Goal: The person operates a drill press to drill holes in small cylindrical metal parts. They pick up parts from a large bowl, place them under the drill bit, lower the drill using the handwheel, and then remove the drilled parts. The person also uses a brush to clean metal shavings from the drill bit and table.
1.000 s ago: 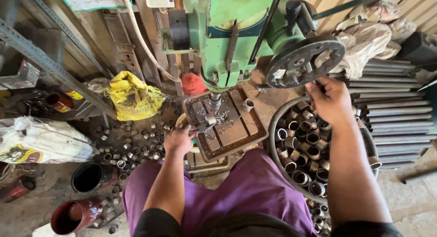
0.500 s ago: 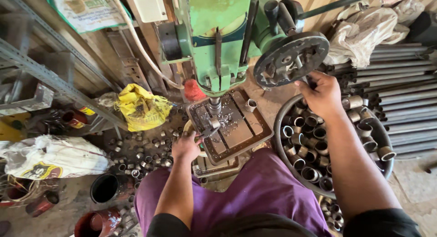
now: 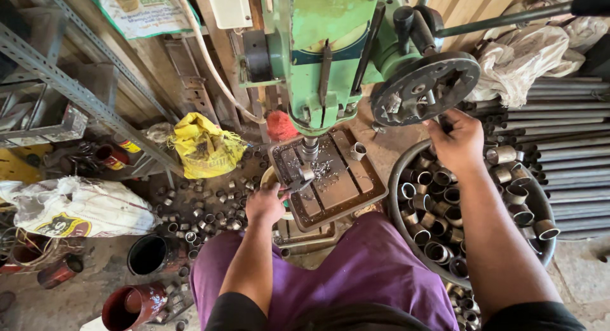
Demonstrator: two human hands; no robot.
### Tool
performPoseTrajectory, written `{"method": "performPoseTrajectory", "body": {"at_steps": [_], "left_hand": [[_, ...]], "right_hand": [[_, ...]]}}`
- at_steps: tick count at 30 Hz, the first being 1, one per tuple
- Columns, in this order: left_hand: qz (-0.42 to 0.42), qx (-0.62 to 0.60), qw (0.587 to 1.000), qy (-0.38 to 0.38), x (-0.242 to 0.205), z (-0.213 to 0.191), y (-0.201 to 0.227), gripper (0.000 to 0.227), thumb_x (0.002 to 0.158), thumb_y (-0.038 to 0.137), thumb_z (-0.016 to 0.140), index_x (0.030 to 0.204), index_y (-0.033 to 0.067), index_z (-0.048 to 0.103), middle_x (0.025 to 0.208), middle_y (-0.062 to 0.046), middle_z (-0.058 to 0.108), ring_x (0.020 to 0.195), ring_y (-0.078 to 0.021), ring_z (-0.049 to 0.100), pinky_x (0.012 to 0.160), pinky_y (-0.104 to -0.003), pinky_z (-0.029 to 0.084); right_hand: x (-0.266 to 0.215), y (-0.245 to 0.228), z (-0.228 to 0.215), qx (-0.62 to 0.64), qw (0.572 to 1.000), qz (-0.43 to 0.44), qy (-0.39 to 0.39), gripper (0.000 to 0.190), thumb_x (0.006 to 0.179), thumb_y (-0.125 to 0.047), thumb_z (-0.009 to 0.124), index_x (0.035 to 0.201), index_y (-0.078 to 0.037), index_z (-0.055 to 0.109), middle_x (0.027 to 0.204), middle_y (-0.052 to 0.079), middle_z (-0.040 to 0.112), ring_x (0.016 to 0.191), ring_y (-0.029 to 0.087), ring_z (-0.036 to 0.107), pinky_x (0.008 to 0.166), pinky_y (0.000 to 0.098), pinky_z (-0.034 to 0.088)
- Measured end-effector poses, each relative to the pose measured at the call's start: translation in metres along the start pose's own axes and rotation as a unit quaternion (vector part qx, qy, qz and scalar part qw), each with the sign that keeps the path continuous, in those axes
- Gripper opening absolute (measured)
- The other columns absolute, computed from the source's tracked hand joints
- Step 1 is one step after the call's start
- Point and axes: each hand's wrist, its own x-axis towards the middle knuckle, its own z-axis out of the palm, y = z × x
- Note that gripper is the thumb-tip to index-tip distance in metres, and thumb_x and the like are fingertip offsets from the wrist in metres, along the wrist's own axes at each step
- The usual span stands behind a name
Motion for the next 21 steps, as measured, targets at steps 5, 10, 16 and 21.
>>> {"method": "performPoseTrajectory", "body": {"at_steps": [5,10,16,21], "left_hand": [[0.005,0.002,1.000,0.003,0.002,0.006,-0.002,0.034,0.094,0.051,0.065,0.113,0.0233,0.068,0.114,-0.004,0.070,0.104,-0.0231,0.069,0.090,-0.042,0.054],[0.013,-0.016,0.999,0.035,0.000,0.005,-0.003,0.033,0.091,0.051,0.068,0.109,0.0228,0.070,0.114,-0.004,0.071,0.103,-0.0245,0.070,0.089,-0.043,0.054],[0.018,-0.028,0.998,0.047,0.000,0.006,-0.003,0.030,0.091,0.047,0.069,0.109,0.0229,0.070,0.111,-0.003,0.073,0.098,-0.0233,0.072,0.088,-0.042,0.054],[0.013,-0.010,1.000,0.020,0.000,0.002,-0.001,0.028,0.093,0.045,0.068,0.109,0.0223,0.070,0.114,-0.002,0.072,0.098,-0.0214,0.072,0.087,-0.041,0.055]], "right_hand": [[0.000,0.010,0.006,-0.016,0.995,-0.092,0.030,0.017,0.099,-0.004,0.072,0.115,-0.002,0.073,0.088,-0.001,0.071,0.074,0.003,0.057,0.069,0.0231,0.047],[0.001,0.017,0.009,-0.012,0.998,-0.047,0.036,0.010,0.099,-0.005,0.073,0.107,-0.001,0.073,0.077,0.000,0.065,0.067,0.005,0.050,0.062,0.0239,0.042],[0.004,0.026,0.010,0.017,0.999,-0.040,0.024,0.007,0.100,-0.006,0.072,0.105,-0.001,0.072,0.076,-0.001,0.065,0.064,0.005,0.051,0.059,0.0233,0.041],[0.017,0.043,0.005,0.133,0.988,0.077,-0.030,0.024,0.107,-0.017,0.063,0.093,0.002,0.065,0.074,0.003,0.064,0.055,0.011,0.057,0.048,0.0274,0.045]]}}
